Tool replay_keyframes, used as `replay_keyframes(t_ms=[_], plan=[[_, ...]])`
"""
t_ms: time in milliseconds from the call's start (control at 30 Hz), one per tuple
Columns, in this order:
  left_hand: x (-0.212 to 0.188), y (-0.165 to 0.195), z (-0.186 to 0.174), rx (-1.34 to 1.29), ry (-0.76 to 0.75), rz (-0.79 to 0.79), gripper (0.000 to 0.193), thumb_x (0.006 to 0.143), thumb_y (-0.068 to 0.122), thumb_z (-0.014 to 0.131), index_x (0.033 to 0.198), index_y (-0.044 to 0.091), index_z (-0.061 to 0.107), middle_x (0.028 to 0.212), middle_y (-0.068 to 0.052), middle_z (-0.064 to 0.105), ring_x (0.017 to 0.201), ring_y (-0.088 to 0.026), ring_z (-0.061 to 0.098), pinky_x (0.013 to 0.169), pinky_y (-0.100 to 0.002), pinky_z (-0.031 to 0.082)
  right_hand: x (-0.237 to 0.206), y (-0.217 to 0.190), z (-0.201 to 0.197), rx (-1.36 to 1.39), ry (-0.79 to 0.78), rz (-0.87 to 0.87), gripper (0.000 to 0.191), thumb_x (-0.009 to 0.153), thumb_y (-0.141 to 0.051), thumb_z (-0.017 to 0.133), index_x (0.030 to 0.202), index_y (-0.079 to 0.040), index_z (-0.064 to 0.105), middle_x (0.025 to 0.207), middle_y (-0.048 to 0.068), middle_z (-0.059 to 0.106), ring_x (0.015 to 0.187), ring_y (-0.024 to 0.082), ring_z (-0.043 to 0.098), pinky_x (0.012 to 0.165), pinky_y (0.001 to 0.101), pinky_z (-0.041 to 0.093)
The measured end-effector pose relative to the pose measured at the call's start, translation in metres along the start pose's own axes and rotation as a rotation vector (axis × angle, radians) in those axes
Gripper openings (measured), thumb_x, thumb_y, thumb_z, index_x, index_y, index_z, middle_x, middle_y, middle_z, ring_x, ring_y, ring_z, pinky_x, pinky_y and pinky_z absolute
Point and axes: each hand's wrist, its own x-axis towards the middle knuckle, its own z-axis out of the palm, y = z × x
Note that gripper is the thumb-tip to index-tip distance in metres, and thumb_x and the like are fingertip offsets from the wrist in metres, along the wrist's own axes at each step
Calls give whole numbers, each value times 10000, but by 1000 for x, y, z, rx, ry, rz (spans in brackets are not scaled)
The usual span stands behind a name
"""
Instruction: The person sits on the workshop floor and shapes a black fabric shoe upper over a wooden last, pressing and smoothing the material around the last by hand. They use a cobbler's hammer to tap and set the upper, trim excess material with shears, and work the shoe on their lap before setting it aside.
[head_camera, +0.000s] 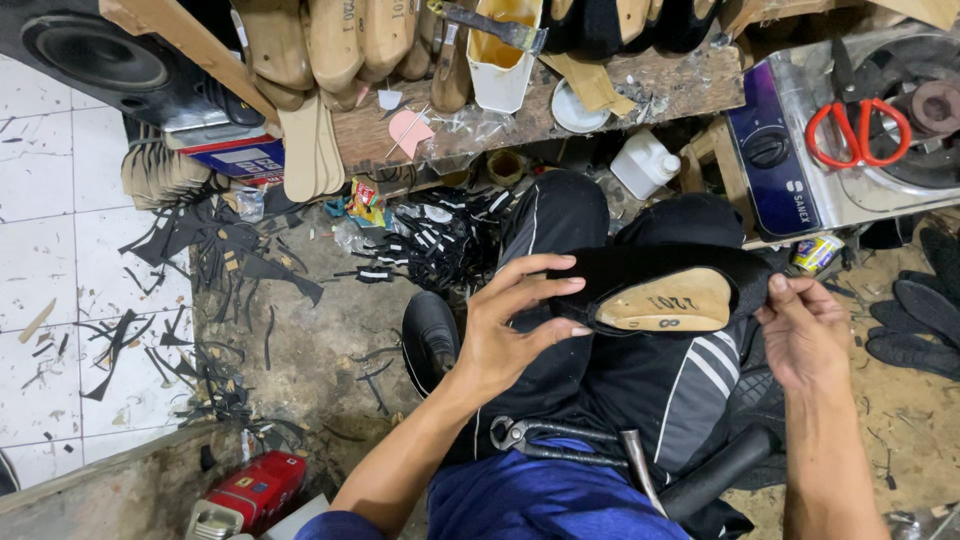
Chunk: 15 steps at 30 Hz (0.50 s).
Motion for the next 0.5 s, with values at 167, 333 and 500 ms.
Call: replay_keyframes(t_ms=[167,333,500], plan=[[-1,-11,4,13,21,-21,465,780,77,894,1220,108,745,1374,-25,656,893,-79,633,733,-234,505,-4,9,5,35,70,-17,24,1053,-41,706,1076,-44,711,1053,67,738,935,161,705,824,302,564],[3,-23,6,-10,10,-72,458,778,53,888,1213,102,753,1363,-20,663,814,-33,582,652,-203,465,-4,13,12,61,62,-52,56,1084,-37,698,1127,-7,717,1091,96,740,950,176,705,813,305,563],[7,-36,7,-53,5,-44,462,787,12,871,1222,97,742,1375,-30,650,860,-34,593,674,-198,482,3,18,8,41,43,-94,35,1075,-23,680,1088,-5,707,1067,84,737,944,171,704,850,312,583]])
